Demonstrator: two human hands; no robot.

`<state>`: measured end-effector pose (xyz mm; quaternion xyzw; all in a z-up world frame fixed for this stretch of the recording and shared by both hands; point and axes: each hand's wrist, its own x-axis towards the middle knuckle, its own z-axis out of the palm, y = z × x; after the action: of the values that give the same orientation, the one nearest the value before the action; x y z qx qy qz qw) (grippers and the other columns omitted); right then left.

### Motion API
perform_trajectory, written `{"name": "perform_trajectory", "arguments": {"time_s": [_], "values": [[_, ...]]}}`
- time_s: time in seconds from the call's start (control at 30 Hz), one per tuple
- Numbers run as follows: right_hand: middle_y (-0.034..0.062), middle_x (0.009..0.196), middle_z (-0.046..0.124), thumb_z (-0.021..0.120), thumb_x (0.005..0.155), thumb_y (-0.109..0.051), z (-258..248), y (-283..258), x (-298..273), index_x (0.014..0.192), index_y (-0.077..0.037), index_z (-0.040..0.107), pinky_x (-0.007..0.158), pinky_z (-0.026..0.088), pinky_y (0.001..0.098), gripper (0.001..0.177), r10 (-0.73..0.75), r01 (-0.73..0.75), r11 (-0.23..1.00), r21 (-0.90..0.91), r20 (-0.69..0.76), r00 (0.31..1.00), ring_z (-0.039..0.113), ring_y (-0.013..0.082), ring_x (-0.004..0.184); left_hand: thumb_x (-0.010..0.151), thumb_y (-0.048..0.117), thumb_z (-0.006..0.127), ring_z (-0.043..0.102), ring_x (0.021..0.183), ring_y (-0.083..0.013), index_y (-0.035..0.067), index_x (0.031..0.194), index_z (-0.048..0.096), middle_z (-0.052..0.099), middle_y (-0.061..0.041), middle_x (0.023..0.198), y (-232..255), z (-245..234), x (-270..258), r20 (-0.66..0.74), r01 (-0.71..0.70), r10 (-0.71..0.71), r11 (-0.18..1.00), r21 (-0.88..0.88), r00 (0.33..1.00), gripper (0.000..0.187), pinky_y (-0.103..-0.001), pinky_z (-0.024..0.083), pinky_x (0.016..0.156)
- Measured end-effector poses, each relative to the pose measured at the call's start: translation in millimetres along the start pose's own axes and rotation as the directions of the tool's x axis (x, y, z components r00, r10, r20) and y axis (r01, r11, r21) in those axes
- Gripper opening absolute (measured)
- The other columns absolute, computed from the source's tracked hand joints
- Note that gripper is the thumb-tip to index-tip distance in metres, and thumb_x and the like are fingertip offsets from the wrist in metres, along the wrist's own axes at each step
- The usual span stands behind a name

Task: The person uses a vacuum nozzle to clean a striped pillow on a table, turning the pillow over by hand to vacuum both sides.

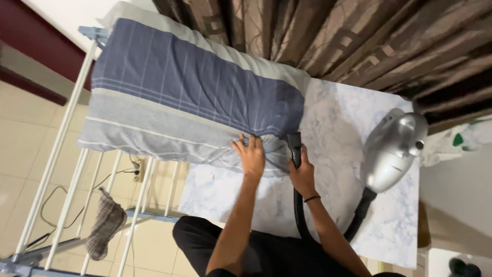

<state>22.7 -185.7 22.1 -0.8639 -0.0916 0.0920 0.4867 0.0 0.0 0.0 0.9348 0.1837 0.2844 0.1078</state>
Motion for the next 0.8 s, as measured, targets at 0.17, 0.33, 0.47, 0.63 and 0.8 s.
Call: {"name": "perform_trajectory", "arguments": {"time_s": [0.17,0.33,0.47,0.63,0.8], "values": [[0.0046,0.067,0.061,0.067,0.096,-0.021,-27.3,-23.3,1.7,0.139,-0.005,0.052,0.047,0.052,0.0318,0.048,0.116,-0.103,0.976,0.194,-0.053,0.992,0.063,0.0154,0.049,0.084,-0.001,0.065,0.054,0.107,-0.0431,0.006,0.089,0.073,0.067,-0.011,0.097,3.7,-27.7,-3.4,0.077,-0.167,0.186,0.965,-0.203,0.980,0.012,-0.062,0.037,0.102],[0.0024,0.072,0.057,0.066,0.101,-0.019,-47.5,-29.3,17.3,0.137,-0.004,0.055,0.049,0.051,0.0312,0.041,0.072,-0.034,0.966,0.256,-0.141,0.987,0.060,0.0135,0.053,0.065,-0.010,0.060,0.056,0.099,-0.0349,0.004,0.090,0.076,0.071,-0.011,0.097,-1.1,-54.9,-45.3,0.129,-0.164,0.281,0.812,-0.560,0.951,0.034,-0.048,0.042,0.098],[0.0051,0.077,0.064,0.065,0.099,-0.019,-46.5,-26.3,21.8,0.140,-0.003,0.053,0.056,0.052,0.0343,0.045,0.027,0.008,0.984,0.176,-0.196,0.980,0.063,0.0183,0.062,0.054,-0.010,0.068,0.061,0.110,-0.0339,0.005,0.092,0.077,0.075,-0.011,0.106,-42.1,-94.8,-87.1,0.257,-0.088,0.293,0.798,-0.596,0.921,0.042,-0.046,0.044,0.097],[0.0141,0.087,0.070,0.068,0.099,-0.022,-34.3,-2.4,12.2,0.137,0.000,0.055,0.073,0.054,0.0469,0.046,-0.046,0.016,0.990,-0.137,-0.216,0.975,0.070,0.0344,0.079,0.049,-0.013,0.074,0.062,0.118,-0.0341,0.000,0.088,0.076,0.080,-0.012,0.105,-86.4,-124.0,-67.7,0.308,0.063,0.205,0.733,-0.677,0.929,0.042,-0.050,0.043,0.104],[0.0269,0.118,0.065,0.072,0.095,-0.021,-43.0,49.9,19.7,0.129,0.000,0.060,0.104,0.044,0.0539,0.042,-0.128,0.082,0.920,-0.384,-0.094,0.987,0.057,0.0445,0.119,0.087,0.001,0.075,0.070,0.115,-0.0290,0.002,0.080,0.068,0.077,-0.014,0.108,-117.6,-101.7,-58.2,0.363,0.362,-0.159,-0.036,-0.931,0.918,0.010,-0.042,0.054,0.097]]}}
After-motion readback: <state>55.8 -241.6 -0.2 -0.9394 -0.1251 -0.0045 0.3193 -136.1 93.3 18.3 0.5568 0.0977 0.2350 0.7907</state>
